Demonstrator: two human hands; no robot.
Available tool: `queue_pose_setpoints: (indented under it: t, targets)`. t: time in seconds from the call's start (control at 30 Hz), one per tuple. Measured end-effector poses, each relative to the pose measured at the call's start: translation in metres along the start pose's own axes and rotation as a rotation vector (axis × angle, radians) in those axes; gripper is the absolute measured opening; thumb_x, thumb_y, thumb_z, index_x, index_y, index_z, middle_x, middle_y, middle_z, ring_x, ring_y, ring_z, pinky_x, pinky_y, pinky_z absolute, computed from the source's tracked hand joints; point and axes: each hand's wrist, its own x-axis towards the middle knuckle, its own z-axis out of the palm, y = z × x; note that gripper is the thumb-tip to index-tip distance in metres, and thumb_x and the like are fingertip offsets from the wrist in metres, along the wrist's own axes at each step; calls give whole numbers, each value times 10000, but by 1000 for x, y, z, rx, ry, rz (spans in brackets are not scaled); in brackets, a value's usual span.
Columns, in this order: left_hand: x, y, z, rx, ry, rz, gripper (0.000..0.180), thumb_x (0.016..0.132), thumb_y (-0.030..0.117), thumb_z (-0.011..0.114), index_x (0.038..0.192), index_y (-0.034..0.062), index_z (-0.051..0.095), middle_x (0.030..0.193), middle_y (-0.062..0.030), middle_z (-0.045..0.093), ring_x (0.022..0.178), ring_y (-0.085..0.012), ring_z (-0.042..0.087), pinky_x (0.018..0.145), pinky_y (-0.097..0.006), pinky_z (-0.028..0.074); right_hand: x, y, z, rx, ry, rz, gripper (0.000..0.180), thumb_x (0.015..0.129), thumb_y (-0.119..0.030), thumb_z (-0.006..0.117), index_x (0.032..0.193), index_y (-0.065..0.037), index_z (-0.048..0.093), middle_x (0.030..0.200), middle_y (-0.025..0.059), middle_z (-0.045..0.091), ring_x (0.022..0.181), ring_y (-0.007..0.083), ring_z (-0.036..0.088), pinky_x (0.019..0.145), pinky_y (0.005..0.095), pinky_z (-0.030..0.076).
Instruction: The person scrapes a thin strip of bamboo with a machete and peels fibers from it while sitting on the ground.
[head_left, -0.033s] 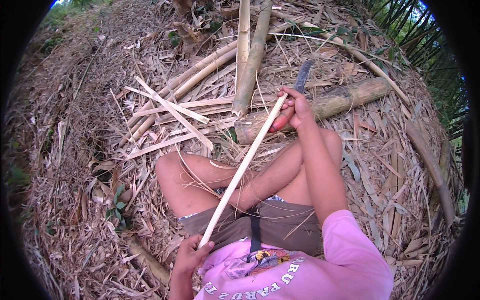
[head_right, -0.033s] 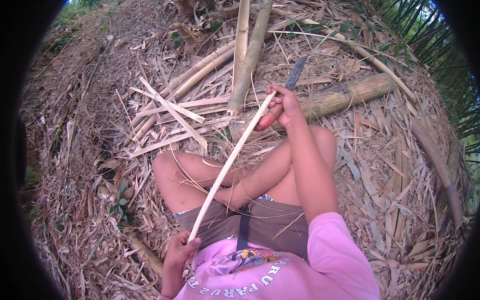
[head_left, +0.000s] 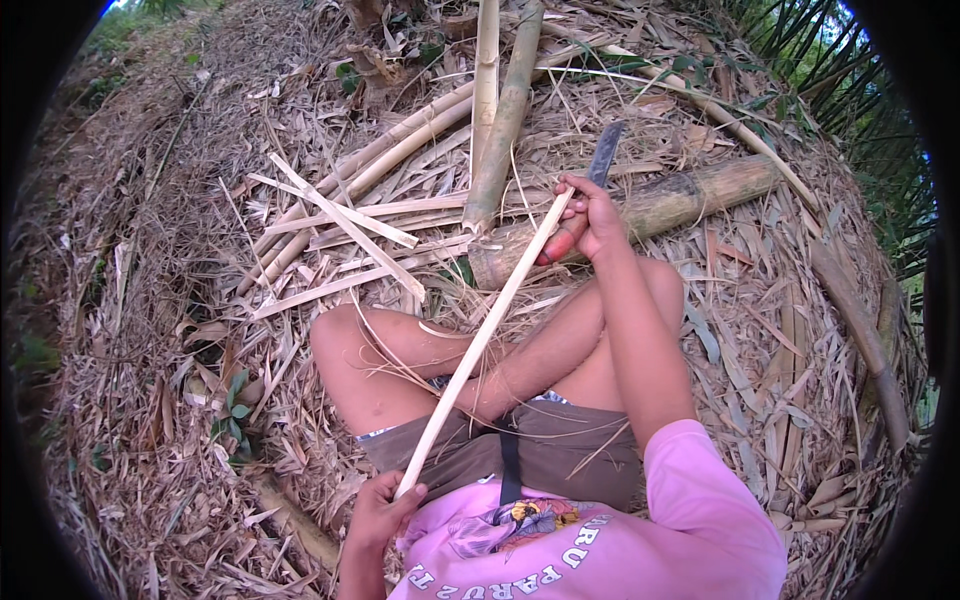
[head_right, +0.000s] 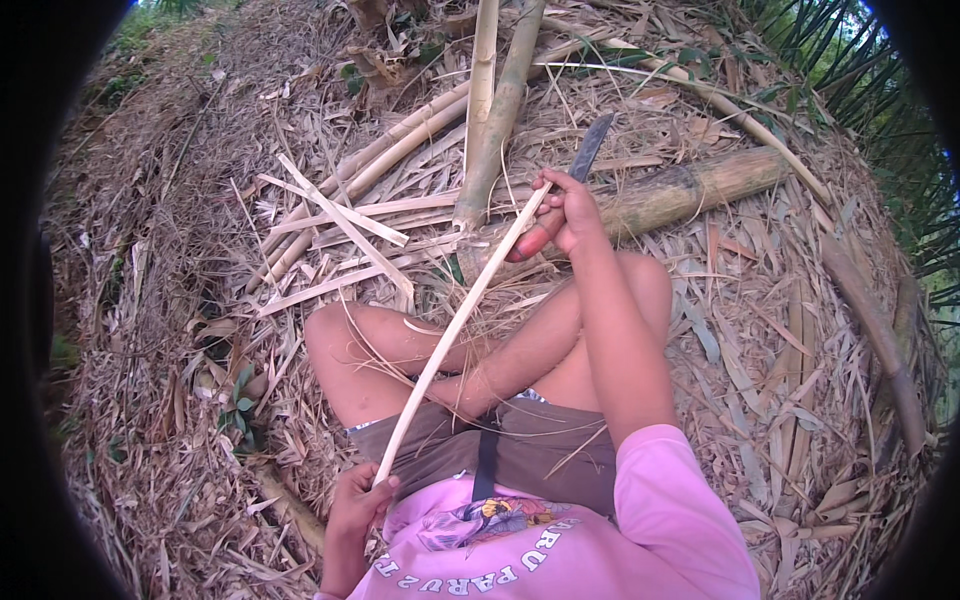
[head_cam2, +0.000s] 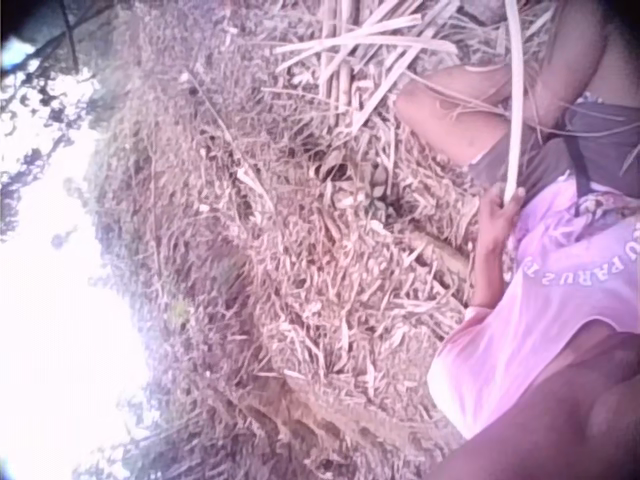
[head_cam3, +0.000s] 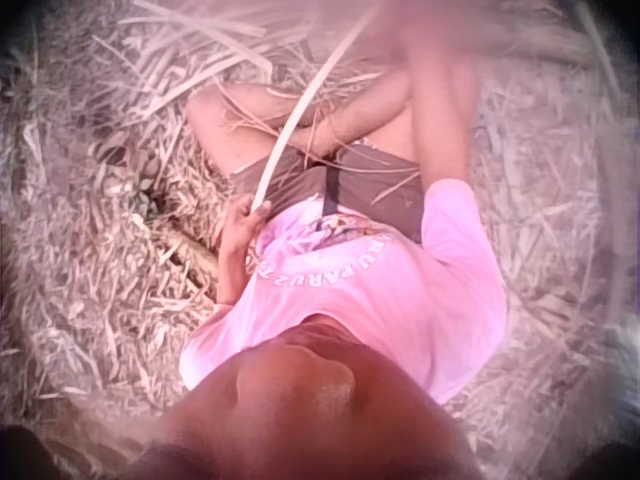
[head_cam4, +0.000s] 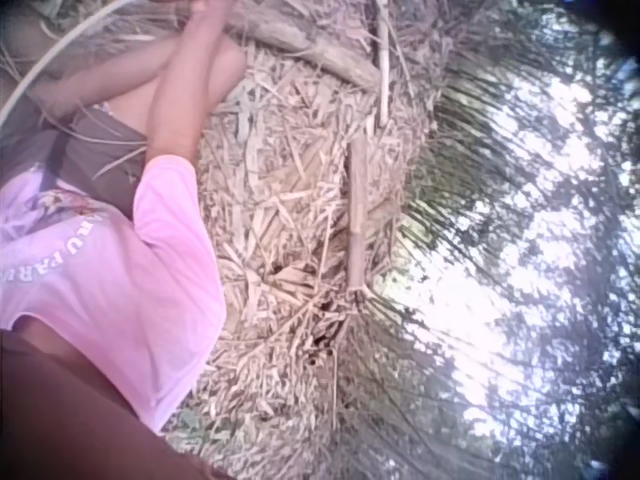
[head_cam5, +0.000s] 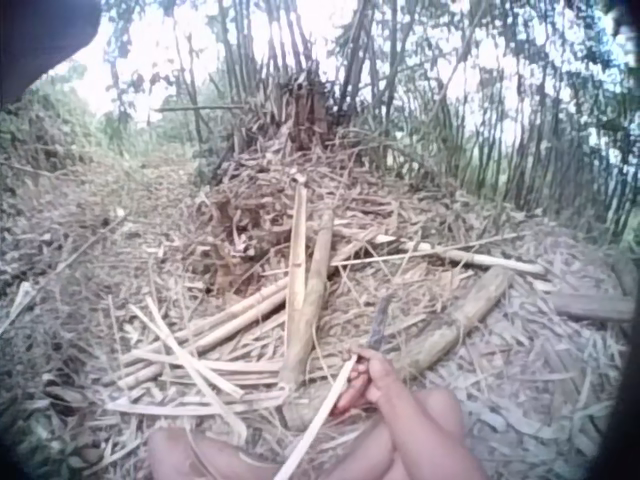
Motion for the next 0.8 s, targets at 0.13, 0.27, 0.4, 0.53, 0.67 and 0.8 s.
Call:
queue_pose_setpoints:
  t: [0.13,0.27,0.4,0.53,0.67,0.8]
  targets:
    - [-7,11,6,-61,22,-2,197,898,138,702,776,42,581,524,33,506,367,-31,379,349,-208,267,6,3,-9,54,10,8,100,888,-118,611,938,-76,535,804,39,601,492,-2,406,476,173,389]
    - [-5,13,6,-153,-2,-2,215,900,155,704,760,51,579,532,41,504,373,-27,367,355,-206,259,6,6,-12,107,58,-27,93,889,-117,605,926,-78,529,791,43,600,484,-2,396,468,172,387]
    - [2,7,8,-59,-22,-44,215,897,174,713,759,58,597,541,52,502,403,-21,377,375,-199,252,-2,3,-7,87,58,-40,96,885,-114,610,921,-58,541,778,35,607,470,-9,393,430,151,386]
    - [17,-15,7,196,-42,11,205,921,199,690,806,43,622,578,83,483,493,-8,382,437,-204,280,-6,-1,-3,-15,42,-18,215,897,-199,651,986,-21,568,784,35,607,472,-4,391,424,157,378]
    - [21,-19,10,156,-171,142,252,1008,260,550,882,44,584,643,61,473,542,-27,404,471,-203,313,-15,-1,13,-84,156,-22,529,854,-476,702,1024,12,587,819,49,632,488,22,407,457,186,395]
    - [35,3,22,-79,-210,149,399,1070,358,324,1056,25,545,661,10,430,499,-71,389,446,-220,338,-22,6,14,-227,264,21,618,836,-547,689,1035,33,614,778,38,633,490,47,420,469,208,407]
